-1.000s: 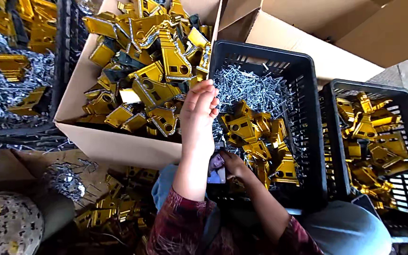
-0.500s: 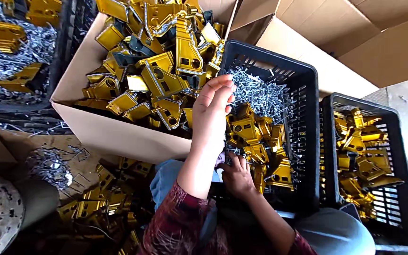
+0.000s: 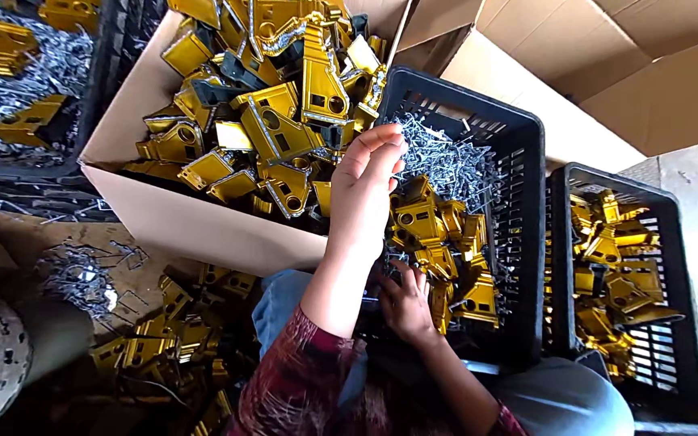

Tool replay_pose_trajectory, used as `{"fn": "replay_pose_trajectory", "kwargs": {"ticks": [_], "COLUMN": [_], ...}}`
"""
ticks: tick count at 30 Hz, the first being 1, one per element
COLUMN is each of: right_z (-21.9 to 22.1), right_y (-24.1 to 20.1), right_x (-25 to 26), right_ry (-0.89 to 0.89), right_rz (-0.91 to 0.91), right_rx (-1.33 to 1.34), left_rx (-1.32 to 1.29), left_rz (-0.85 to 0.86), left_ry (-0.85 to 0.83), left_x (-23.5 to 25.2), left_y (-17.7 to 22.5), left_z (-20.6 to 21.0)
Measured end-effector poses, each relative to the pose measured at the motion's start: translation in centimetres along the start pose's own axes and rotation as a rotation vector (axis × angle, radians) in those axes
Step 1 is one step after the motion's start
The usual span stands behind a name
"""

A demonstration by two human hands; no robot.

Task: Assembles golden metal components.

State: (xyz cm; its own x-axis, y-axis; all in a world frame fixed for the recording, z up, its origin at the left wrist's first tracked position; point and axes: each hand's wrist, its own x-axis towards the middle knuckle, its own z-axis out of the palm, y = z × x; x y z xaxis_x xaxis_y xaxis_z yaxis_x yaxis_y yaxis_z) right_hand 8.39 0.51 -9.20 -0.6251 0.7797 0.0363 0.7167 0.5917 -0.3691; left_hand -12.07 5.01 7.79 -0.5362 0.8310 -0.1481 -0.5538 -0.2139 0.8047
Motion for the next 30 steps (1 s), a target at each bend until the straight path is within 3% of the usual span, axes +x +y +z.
{"fn": "replay_pose_trajectory", "kwargs": {"ticks": [6,12,16,23,27,30], "right_z": [0.3,0.2,0.3,-1.4,-2.3,-4.6], "right_y": [-0.3,-0.1,-0.1,-1.9,-2.2,-2.5], "right_x": [0.3,0.0,0.0,4.3,5.8,5.0], "right_ry": [0.049,0.150,0.036,-0.297,-0.478,-0.475], "right_rz": [0.001,-0.004,0.104,0.585,0.595,0.556], "right_rx": [-0.137,-0.092,-0.054,0.226,0.237,0.227], "left_rx": [-0.006,0.018,0.000,0.040,0.062,0.060], "left_rz": [0.000,-0.009,-0.003,-0.008,-0.008,-0.012], "left_ry": [0.005,0.003,-0.003,-0.016,-0.018,-0.011], "left_x": [0.1,0.0,0.1,0.1,0.2,0.2], "left_y": [0.0,0.0,-0.1,-0.3,-0.6,-0.3], "left_z": [-0.1,0.0,0.0,0.3,0.1,0.0]}}
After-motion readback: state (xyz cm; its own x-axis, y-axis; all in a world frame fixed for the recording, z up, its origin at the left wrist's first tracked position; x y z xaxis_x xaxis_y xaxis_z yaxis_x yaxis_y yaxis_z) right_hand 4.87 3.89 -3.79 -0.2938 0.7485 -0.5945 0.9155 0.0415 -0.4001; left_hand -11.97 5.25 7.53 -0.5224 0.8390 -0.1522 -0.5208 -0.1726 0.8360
